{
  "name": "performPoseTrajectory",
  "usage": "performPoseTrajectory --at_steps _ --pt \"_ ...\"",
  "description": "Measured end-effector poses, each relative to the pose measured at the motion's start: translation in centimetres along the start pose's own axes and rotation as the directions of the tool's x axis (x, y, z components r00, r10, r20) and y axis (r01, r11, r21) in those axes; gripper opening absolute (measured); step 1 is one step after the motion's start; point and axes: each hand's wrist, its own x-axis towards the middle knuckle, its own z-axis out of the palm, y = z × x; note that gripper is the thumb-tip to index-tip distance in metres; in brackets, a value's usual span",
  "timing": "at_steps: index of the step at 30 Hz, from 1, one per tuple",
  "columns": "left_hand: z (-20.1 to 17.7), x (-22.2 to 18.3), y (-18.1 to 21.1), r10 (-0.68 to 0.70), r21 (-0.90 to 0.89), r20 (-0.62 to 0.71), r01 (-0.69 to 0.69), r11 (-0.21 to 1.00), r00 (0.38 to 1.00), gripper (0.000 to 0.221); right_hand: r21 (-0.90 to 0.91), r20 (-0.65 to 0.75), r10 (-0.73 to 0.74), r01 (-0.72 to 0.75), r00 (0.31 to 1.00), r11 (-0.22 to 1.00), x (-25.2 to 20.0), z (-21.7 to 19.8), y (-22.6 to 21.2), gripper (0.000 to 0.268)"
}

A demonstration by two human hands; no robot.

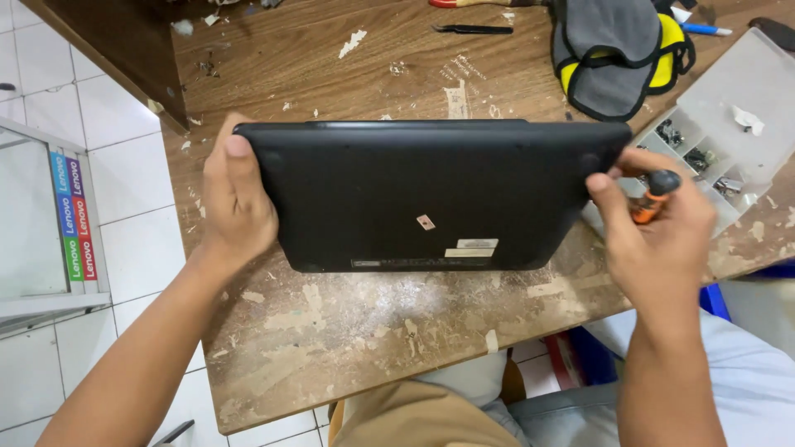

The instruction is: The person is securing the back cover of a laptop by installing multiple small screws using a precision screwdriver.

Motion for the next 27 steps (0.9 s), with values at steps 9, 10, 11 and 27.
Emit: performPoseTrajectory --at_steps 9,10,11,27 --pt "1.9 2.4 -4.8 -0.123 0.272 0.09 0.094 0.958 0.988 0.035 -0.234 0.134 0.033 -0.001 0.99 0.972 1.3 4.8 -1.8 0.055" --pt "2.1 2.7 -4.8 -0.121 0.269 0.091 0.093 0.959 0.988 0.035 -0.237 0.132 0.034 -0.001 0.991 0.971 1.2 5.1 -1.6 0.055" --pt "2.3 3.0 -4.8 -0.217 0.369 0.123 0.159 0.916 0.968 0.039 -0.245 0.146 0.062 -0.025 0.987 0.969 1.1 5.3 -1.5 0.058" --pt "3.6 3.1 -8.1 -0.357 0.774 0.213 0.066 0.63 0.909 0.051 -0.406 0.225 0.163 -0.059 0.961 0.912 0.9 7.5 2.2 0.064"
